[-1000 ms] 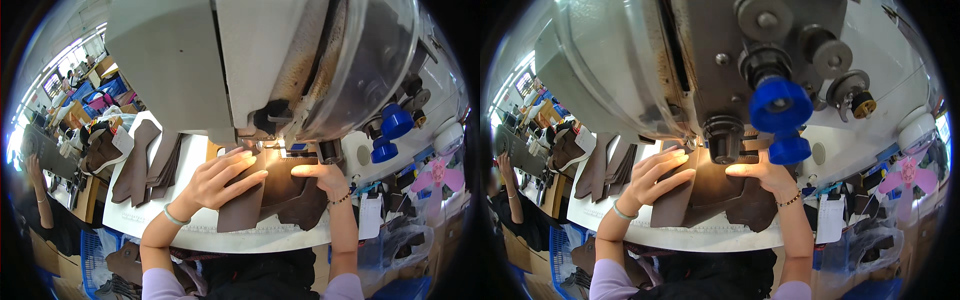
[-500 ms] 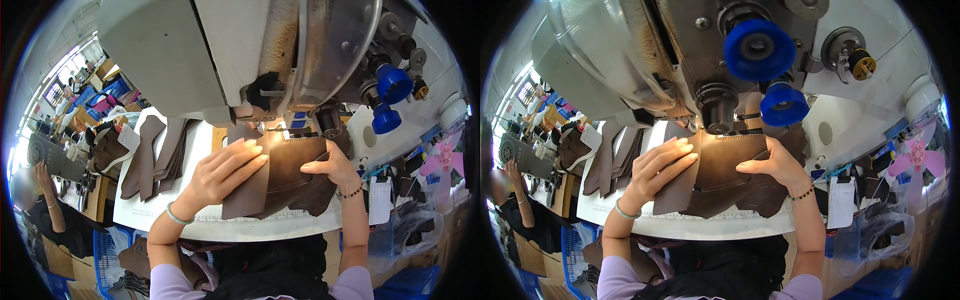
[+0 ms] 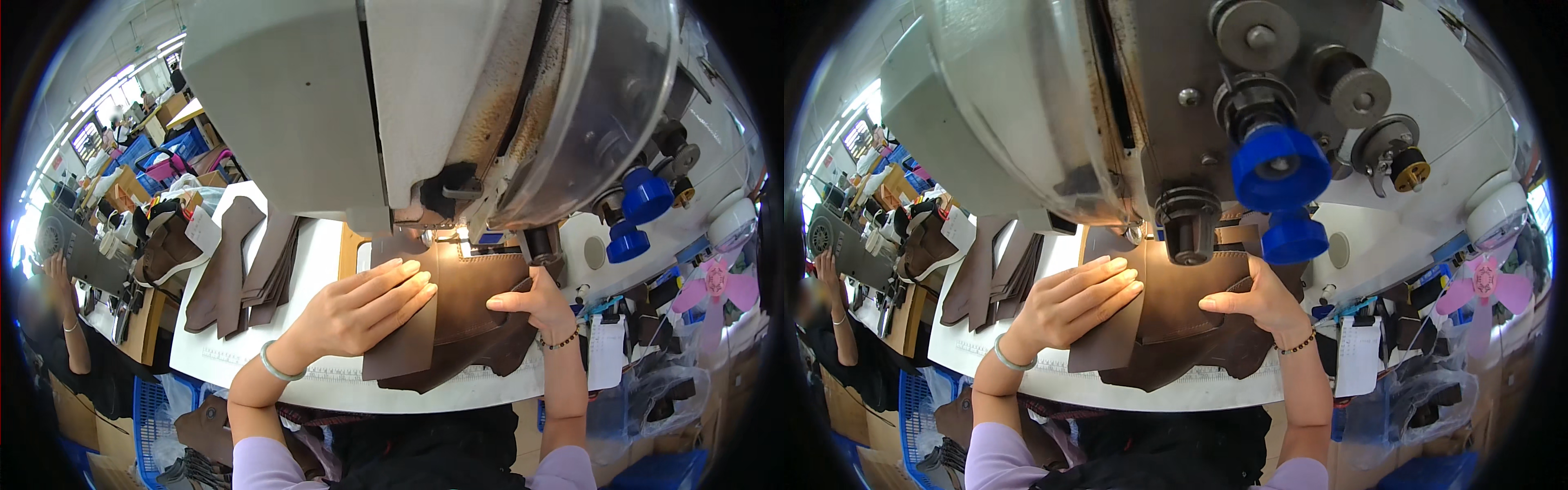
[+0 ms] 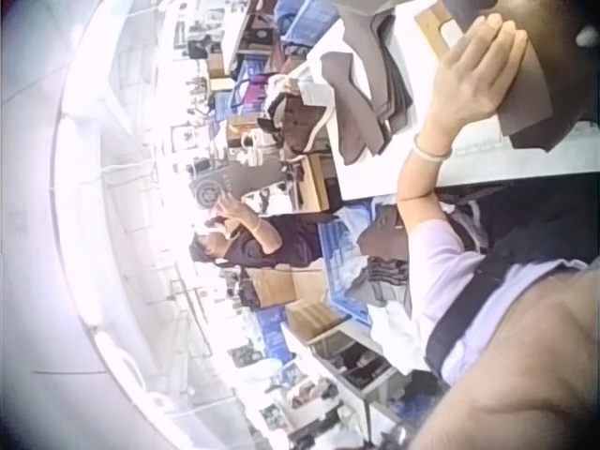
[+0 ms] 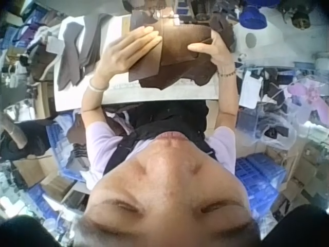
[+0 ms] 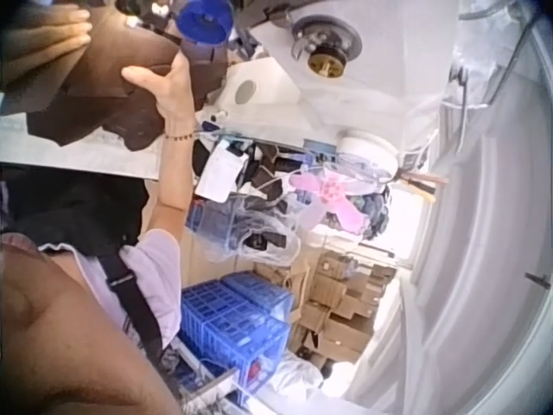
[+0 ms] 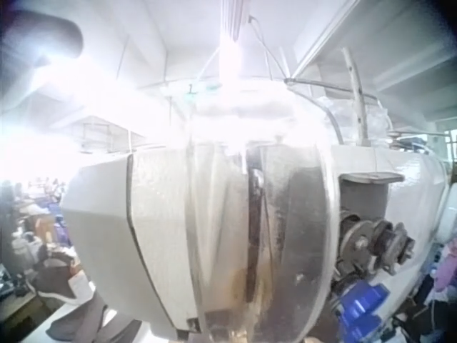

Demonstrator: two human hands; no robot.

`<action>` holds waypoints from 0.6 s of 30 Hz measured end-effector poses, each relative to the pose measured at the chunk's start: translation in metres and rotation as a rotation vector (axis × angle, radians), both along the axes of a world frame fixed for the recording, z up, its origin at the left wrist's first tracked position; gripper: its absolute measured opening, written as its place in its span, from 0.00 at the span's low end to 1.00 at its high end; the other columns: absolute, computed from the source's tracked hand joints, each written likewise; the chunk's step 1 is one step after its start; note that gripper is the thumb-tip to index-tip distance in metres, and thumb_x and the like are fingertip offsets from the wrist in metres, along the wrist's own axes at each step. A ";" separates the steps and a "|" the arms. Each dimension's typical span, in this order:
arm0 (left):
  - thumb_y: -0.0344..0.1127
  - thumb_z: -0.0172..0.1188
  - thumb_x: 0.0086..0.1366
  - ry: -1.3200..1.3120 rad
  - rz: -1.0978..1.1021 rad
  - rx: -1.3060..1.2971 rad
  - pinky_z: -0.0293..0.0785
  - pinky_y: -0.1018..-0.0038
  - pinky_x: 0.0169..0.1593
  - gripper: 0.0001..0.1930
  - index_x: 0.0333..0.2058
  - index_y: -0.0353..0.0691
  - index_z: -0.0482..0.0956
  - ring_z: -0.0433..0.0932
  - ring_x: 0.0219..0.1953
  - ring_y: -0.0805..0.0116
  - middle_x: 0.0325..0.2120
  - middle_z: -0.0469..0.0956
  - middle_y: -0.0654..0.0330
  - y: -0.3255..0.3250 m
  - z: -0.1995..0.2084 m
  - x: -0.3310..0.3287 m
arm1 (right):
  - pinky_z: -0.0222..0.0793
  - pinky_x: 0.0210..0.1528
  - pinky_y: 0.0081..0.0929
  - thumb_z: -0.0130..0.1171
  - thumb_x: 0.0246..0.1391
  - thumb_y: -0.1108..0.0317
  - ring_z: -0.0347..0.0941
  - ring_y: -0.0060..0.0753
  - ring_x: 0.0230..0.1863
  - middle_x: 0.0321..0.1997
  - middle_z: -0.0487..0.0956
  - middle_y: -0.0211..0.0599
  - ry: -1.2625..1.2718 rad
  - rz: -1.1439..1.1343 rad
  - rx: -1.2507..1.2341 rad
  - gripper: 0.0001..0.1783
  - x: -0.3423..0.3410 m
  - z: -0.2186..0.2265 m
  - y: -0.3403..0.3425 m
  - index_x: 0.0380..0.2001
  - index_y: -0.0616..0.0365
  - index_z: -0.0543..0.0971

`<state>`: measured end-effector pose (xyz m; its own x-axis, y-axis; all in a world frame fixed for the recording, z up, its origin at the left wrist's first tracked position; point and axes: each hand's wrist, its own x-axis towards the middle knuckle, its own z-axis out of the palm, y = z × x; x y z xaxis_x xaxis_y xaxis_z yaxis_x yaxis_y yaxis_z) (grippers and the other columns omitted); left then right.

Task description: Stitch together various leather and textile components of a shoe upper using a heavy-duty sewing machine.

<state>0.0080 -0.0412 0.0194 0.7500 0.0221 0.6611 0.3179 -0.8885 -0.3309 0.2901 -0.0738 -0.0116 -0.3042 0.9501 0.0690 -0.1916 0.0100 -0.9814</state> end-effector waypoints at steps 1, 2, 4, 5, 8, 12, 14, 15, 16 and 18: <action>0.31 0.57 0.49 0.010 0.003 -0.004 0.78 0.71 0.52 0.19 0.42 0.35 0.81 0.79 0.46 0.62 0.41 0.78 0.59 0.001 0.000 0.000 | 0.71 0.48 0.22 0.70 0.42 0.77 0.74 0.21 0.43 0.43 0.79 0.33 0.011 0.002 -0.006 0.28 0.000 0.000 -0.001 0.49 0.65 0.74; 0.31 0.57 0.50 0.001 0.001 -0.031 0.79 0.71 0.51 0.18 0.42 0.35 0.81 0.79 0.46 0.62 0.41 0.79 0.60 0.001 -0.001 0.000 | 0.71 0.48 0.22 0.70 0.42 0.77 0.74 0.21 0.43 0.43 0.79 0.33 0.008 -0.002 -0.032 0.28 0.000 0.000 -0.001 0.49 0.65 0.73; 0.31 0.57 0.51 -0.010 -0.003 -0.065 0.79 0.72 0.51 0.18 0.42 0.36 0.82 0.80 0.46 0.63 0.40 0.79 0.60 0.002 -0.002 -0.001 | 0.71 0.48 0.22 0.71 0.42 0.77 0.74 0.21 0.42 0.43 0.79 0.33 0.002 -0.008 -0.066 0.28 0.000 0.000 -0.003 0.49 0.65 0.73; 0.31 0.57 0.51 -0.019 -0.011 -0.072 0.79 0.72 0.51 0.18 0.42 0.36 0.82 0.80 0.46 0.63 0.40 0.79 0.60 0.003 -0.003 -0.001 | 0.71 0.48 0.22 0.71 0.41 0.77 0.74 0.21 0.42 0.43 0.79 0.34 -0.008 -0.001 -0.084 0.28 0.000 0.001 -0.002 0.49 0.65 0.73; 0.32 0.56 0.52 -0.035 -0.007 -0.074 0.79 0.73 0.50 0.17 0.42 0.38 0.82 0.80 0.46 0.64 0.40 0.80 0.61 0.007 -0.003 -0.003 | 0.72 0.48 0.22 0.71 0.40 0.77 0.75 0.22 0.43 0.43 0.79 0.34 -0.004 -0.012 -0.084 0.29 -0.001 0.002 -0.001 0.48 0.65 0.73; 0.33 0.55 0.53 -0.053 -0.002 -0.091 0.79 0.72 0.50 0.18 0.43 0.38 0.82 0.80 0.48 0.64 0.41 0.80 0.61 0.011 -0.004 0.000 | 0.72 0.47 0.23 0.71 0.40 0.77 0.75 0.22 0.43 0.42 0.79 0.34 -0.016 -0.078 -0.107 0.29 -0.004 0.004 0.004 0.49 0.65 0.73; 0.33 0.55 0.52 -0.057 -0.001 -0.093 0.79 0.72 0.50 0.19 0.44 0.38 0.82 0.79 0.48 0.64 0.42 0.80 0.61 0.011 -0.004 0.001 | 0.72 0.48 0.23 0.71 0.40 0.77 0.74 0.23 0.44 0.42 0.79 0.34 0.046 -0.063 -0.054 0.30 -0.003 0.001 0.004 0.49 0.65 0.73; 0.33 0.55 0.52 -0.053 0.010 -0.098 0.79 0.72 0.50 0.19 0.44 0.38 0.81 0.79 0.49 0.63 0.42 0.79 0.60 0.010 -0.004 0.001 | 0.71 0.49 0.23 0.71 0.40 0.76 0.74 0.23 0.44 0.43 0.79 0.34 0.061 -0.076 -0.016 0.30 -0.001 -0.003 0.004 0.49 0.65 0.72; 0.33 0.55 0.52 -0.058 0.017 -0.098 0.79 0.71 0.51 0.20 0.44 0.38 0.81 0.79 0.49 0.63 0.42 0.79 0.60 0.010 -0.005 0.001 | 0.71 0.49 0.23 0.71 0.40 0.76 0.74 0.23 0.44 0.43 0.79 0.34 0.063 -0.077 -0.016 0.30 0.001 -0.008 0.004 0.49 0.65 0.72; 0.33 0.55 0.52 -0.056 0.014 -0.125 0.79 0.70 0.50 0.20 0.45 0.37 0.80 0.79 0.49 0.61 0.42 0.80 0.59 0.010 -0.007 0.001 | 0.75 0.47 0.30 0.70 0.39 0.76 0.79 0.32 0.43 0.45 0.80 0.41 0.127 -0.078 -0.060 0.32 0.007 -0.022 0.003 0.51 0.67 0.73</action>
